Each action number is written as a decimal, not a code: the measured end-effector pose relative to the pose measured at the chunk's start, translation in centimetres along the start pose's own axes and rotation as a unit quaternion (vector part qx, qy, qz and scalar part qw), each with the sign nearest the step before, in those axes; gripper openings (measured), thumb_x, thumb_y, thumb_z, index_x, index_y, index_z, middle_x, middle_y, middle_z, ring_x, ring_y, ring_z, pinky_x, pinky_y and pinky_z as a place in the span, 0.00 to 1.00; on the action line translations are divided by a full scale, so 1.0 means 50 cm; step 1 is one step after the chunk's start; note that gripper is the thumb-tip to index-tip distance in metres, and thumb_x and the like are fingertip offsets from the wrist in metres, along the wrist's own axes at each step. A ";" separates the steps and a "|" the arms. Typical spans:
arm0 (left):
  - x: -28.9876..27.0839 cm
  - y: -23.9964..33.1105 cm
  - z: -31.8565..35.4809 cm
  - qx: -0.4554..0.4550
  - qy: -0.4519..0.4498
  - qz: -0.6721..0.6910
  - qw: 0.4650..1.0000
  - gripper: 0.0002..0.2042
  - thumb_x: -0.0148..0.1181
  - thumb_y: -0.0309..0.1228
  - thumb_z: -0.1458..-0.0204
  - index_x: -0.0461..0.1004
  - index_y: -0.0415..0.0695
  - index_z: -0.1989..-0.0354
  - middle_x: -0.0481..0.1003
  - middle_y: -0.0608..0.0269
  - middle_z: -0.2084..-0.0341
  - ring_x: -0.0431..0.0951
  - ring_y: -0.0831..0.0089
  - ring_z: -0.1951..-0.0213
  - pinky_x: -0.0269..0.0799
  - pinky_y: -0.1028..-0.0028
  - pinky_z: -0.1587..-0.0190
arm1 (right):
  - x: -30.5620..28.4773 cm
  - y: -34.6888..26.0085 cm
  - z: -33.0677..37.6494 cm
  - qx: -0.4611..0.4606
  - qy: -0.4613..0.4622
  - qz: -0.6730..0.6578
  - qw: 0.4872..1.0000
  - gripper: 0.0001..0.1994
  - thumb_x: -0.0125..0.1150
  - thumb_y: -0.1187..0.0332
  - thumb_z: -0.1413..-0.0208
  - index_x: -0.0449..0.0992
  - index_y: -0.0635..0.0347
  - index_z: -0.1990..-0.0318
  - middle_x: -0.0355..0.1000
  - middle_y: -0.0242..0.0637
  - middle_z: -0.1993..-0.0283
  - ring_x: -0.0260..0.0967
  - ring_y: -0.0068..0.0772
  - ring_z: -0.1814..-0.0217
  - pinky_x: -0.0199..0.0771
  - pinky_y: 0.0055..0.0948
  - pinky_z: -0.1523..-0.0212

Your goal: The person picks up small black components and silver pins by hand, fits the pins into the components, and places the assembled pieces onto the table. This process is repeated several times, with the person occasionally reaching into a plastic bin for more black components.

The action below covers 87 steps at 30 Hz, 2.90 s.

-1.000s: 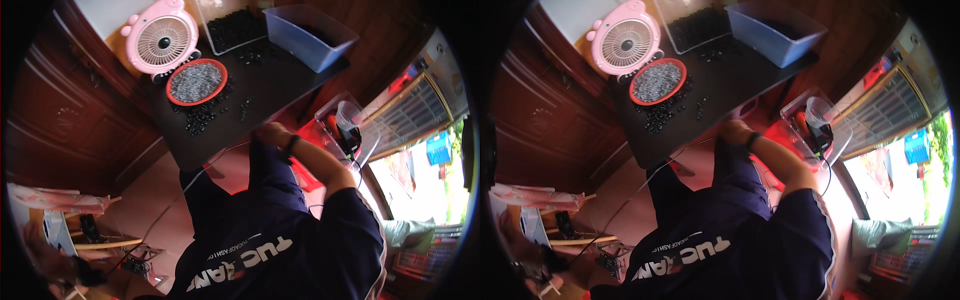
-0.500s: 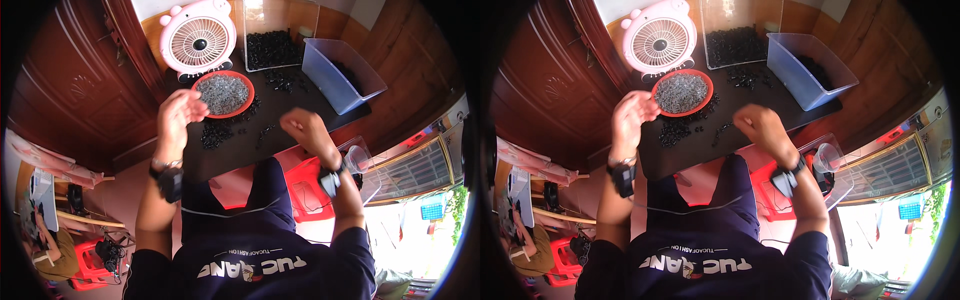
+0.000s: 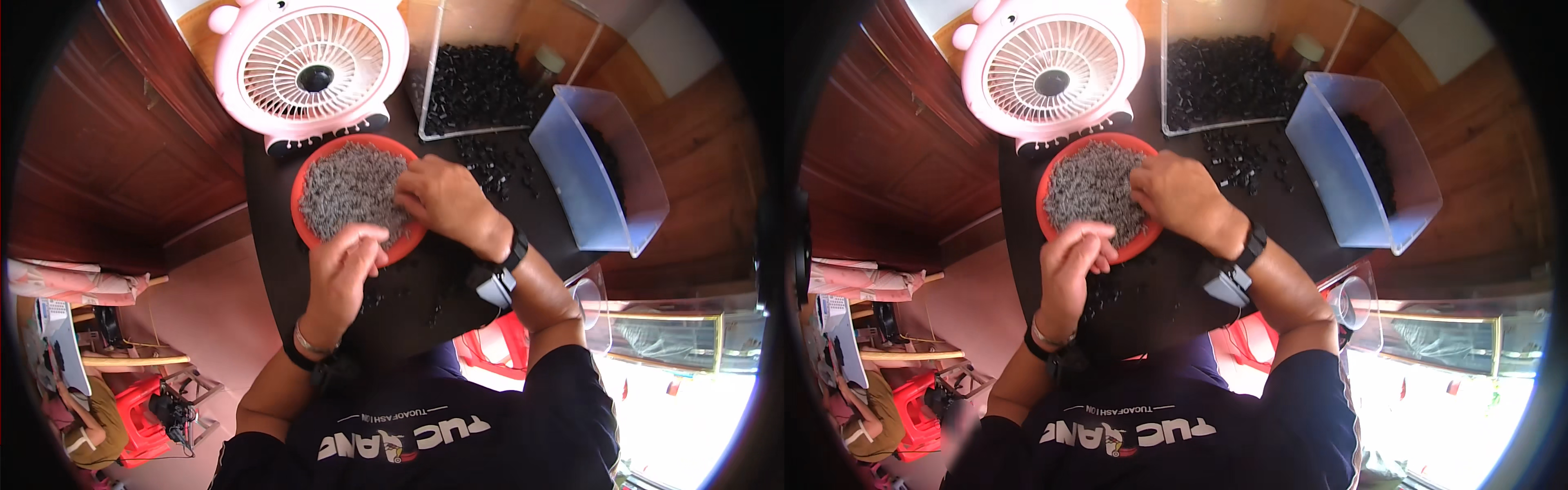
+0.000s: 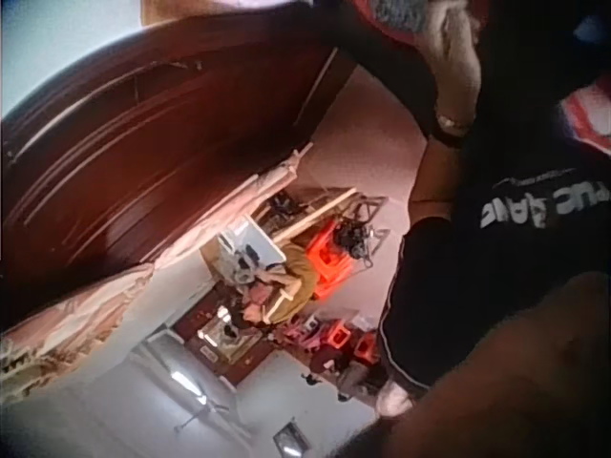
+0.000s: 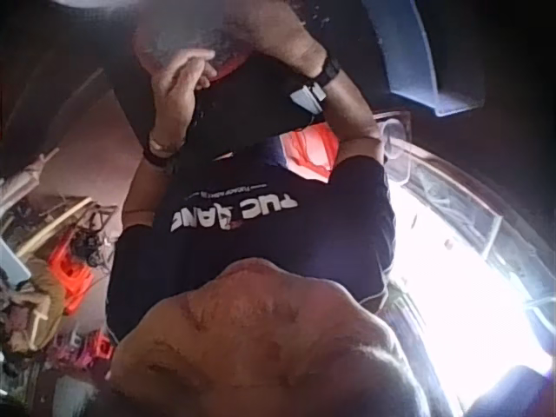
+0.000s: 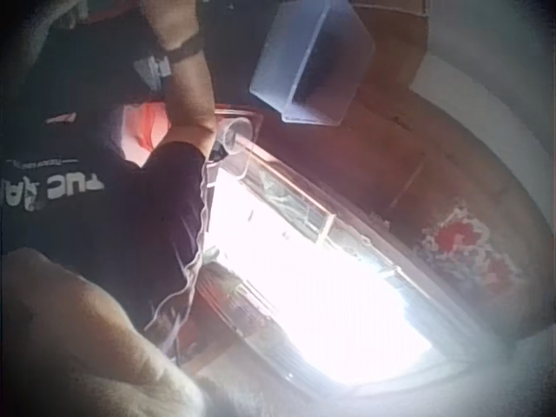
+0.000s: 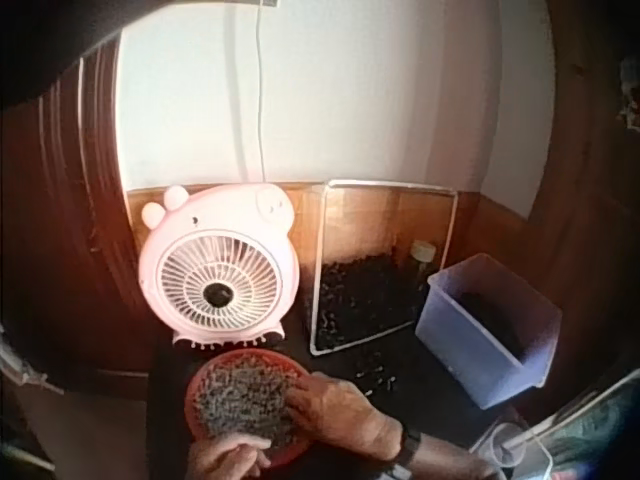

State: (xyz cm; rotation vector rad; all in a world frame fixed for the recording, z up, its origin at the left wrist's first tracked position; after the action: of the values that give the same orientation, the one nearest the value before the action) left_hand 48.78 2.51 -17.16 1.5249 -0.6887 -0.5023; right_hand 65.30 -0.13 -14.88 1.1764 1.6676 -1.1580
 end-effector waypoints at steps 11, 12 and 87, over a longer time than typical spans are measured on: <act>-0.024 0.015 -0.009 0.036 0.009 -0.043 0.998 0.10 0.51 0.29 0.40 0.74 0.35 0.57 0.73 0.64 0.77 0.70 0.84 0.74 0.66 0.82 0.70 | 0.000 0.032 -0.002 0.084 0.096 -0.175 0.976 0.11 0.61 0.63 0.46 0.74 0.61 0.73 0.69 0.43 0.77 0.69 0.48 0.72 0.69 0.40 0.71; -0.023 0.020 -0.009 0.049 0.011 -0.048 0.998 0.11 0.52 0.30 0.41 0.73 0.36 0.56 0.74 0.64 0.77 0.71 0.84 0.73 0.67 0.81 0.70 | 0.003 0.038 -0.001 0.096 0.096 -0.178 0.975 0.12 0.61 0.62 0.45 0.74 0.61 0.73 0.68 0.44 0.78 0.69 0.49 0.74 0.68 0.41 0.72; -0.011 -0.036 -0.088 0.001 0.004 0.000 1.000 0.10 0.47 0.36 0.40 0.70 0.43 0.66 0.70 0.66 0.80 0.70 0.78 0.80 0.61 0.82 0.77 | -0.025 -0.017 0.020 -0.045 0.164 -0.314 0.934 0.05 0.62 0.75 0.46 0.80 0.60 0.61 0.74 0.32 0.67 0.71 0.18 0.64 0.71 0.20 0.63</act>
State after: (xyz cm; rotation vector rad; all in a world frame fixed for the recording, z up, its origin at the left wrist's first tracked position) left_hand 51.59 6.07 -18.67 1.5271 -0.6832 -0.4955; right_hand 64.89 -1.52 -13.81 0.8226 2.4414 -1.2803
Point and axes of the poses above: each hand's wrist, its own z-axis away from the middle knuckle, its own x-axis out of the palm, y = z × x, the point moved 6 cm from there along -z, towards the middle knuckle
